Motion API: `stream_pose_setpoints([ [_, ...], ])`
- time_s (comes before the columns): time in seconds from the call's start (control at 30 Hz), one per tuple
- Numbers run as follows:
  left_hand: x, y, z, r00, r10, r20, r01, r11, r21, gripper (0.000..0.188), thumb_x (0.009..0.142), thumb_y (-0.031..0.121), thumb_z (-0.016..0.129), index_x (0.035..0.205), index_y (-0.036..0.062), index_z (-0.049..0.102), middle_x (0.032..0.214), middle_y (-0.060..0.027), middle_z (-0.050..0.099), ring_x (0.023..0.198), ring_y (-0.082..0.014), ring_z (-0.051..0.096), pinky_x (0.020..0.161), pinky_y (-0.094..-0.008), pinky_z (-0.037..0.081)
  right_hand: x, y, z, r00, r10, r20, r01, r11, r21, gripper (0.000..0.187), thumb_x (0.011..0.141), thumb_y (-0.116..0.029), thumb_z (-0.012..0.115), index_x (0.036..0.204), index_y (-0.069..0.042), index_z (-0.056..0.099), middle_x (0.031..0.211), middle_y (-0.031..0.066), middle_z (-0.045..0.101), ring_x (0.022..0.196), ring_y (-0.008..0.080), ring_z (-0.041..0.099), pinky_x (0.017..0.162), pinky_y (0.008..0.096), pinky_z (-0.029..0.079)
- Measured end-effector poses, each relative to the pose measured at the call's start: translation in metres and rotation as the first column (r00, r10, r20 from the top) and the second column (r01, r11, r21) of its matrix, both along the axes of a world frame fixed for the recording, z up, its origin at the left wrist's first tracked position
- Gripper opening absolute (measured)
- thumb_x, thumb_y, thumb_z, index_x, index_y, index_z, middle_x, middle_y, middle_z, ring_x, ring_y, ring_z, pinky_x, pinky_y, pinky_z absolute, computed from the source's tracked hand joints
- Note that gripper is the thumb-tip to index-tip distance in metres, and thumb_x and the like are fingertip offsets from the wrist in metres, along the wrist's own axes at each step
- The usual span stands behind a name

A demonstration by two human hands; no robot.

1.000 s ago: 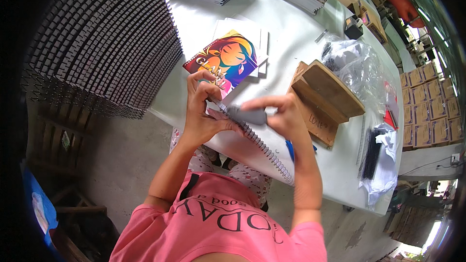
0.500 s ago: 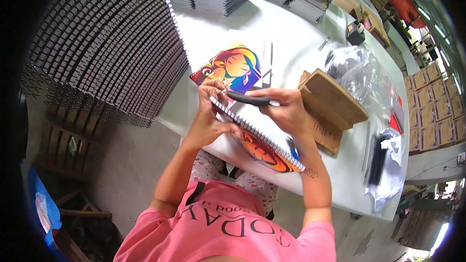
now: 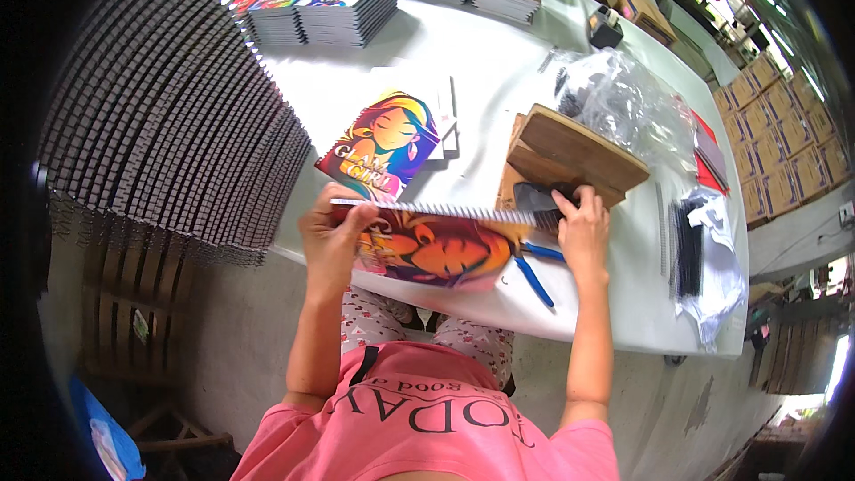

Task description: The person trims the excess wire ends of spiral-bound notebooks using pliers and smooths the cut edges with a file before placing them on a stack.

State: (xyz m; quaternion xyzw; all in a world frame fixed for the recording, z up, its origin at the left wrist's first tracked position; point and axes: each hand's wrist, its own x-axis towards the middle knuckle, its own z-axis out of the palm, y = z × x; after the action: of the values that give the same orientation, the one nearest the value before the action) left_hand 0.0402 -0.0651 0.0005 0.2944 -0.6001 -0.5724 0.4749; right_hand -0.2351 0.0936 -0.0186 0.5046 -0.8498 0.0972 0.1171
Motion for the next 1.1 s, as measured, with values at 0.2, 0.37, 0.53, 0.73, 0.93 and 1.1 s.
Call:
stream_pose_setpoints([
  [0.2, 0.003, 0.015, 0.002, 0.989, 0.056, -0.137, -0.063, 0.997, -0.048, 0.025, 0.076, 0.004, 0.071, 0.101, 0.0038, 0.067, 0.086, -0.0003, 0.056, 0.079, -0.0071, 0.052, 0.068, -0.0187, 0.042, 0.043, 0.030, 0.006, 0.986, 0.122, 0.111, -0.107, 0.984, -0.140, 0.052, 0.082, -0.014, 0.056, 0.133, -0.015, 0.043, 0.135, 0.0136, 0.038, 0.123, 0.0321, 0.035, 0.102, 0.0477, 0.027],
  [0.37, 0.005, 0.018, 0.005, 0.984, 0.162, -0.068, -0.176, 0.928, -0.329, 0.031, 0.076, 0.001, 0.068, 0.107, 0.0066, 0.066, 0.082, -0.0040, 0.054, 0.074, -0.0124, 0.050, 0.066, -0.0212, 0.041, 0.080, 0.060, -0.028, 0.996, 0.029, 0.081, -0.030, 0.999, 0.012, 0.047, 0.089, -0.028, 0.053, 0.133, -0.016, 0.042, 0.128, 0.0138, 0.041, 0.121, 0.0319, 0.036, 0.102, 0.0469, 0.027],
  [0.53, 0.007, 0.019, 0.006, 0.971, 0.236, 0.028, -0.193, 0.850, -0.490, 0.040, 0.076, -0.004, 0.066, 0.114, 0.0063, 0.061, 0.082, -0.0061, 0.055, 0.073, -0.0155, 0.051, 0.065, -0.0236, 0.043, 0.084, 0.059, -0.038, 0.962, 0.063, 0.264, -0.002, 0.975, -0.224, 0.047, 0.090, -0.034, 0.052, 0.132, -0.016, 0.044, 0.116, 0.0148, 0.045, 0.109, 0.0314, 0.042, 0.097, 0.0467, 0.030],
  [0.73, 0.001, 0.025, -0.002, 0.951, 0.304, -0.053, -0.284, 0.797, -0.532, 0.077, 0.080, -0.004, 0.062, 0.140, -0.0041, 0.013, 0.088, -0.0103, 0.059, 0.078, -0.0154, 0.055, 0.073, -0.0242, 0.044, 0.161, 0.010, 0.064, 0.823, 0.455, 0.341, -0.247, 0.826, -0.506, 0.037, 0.083, -0.024, 0.062, 0.120, -0.022, 0.059, 0.111, 0.0113, 0.046, 0.102, 0.0274, 0.044, 0.089, 0.0410, 0.033],
  [0.93, 0.000, 0.029, 0.008, 0.961, 0.273, -0.051, -0.241, 0.726, -0.644, 0.084, 0.079, -0.011, 0.051, 0.140, -0.0051, -0.006, 0.093, -0.0143, 0.060, 0.084, -0.0218, 0.059, 0.080, -0.0302, 0.046, 0.179, -0.016, 0.086, 0.877, 0.430, 0.216, -0.321, 0.856, -0.404, 0.038, 0.081, -0.024, 0.064, 0.118, -0.029, 0.060, 0.109, 0.0093, 0.046, 0.100, 0.0266, 0.044, 0.090, 0.0414, 0.028],
  [1.1, -0.003, 0.027, 0.001, 0.947, 0.315, -0.065, -0.253, 0.608, -0.753, 0.083, 0.080, -0.011, 0.050, 0.140, -0.0046, -0.007, 0.097, -0.0147, 0.061, 0.088, -0.0256, 0.059, 0.079, -0.0349, 0.048, 0.176, -0.014, 0.088, 0.850, 0.452, 0.270, -0.348, 0.867, -0.355, 0.038, 0.081, -0.024, 0.063, 0.119, -0.028, 0.059, 0.107, 0.0098, 0.047, 0.097, 0.0254, 0.045, 0.087, 0.0398, 0.030],
])
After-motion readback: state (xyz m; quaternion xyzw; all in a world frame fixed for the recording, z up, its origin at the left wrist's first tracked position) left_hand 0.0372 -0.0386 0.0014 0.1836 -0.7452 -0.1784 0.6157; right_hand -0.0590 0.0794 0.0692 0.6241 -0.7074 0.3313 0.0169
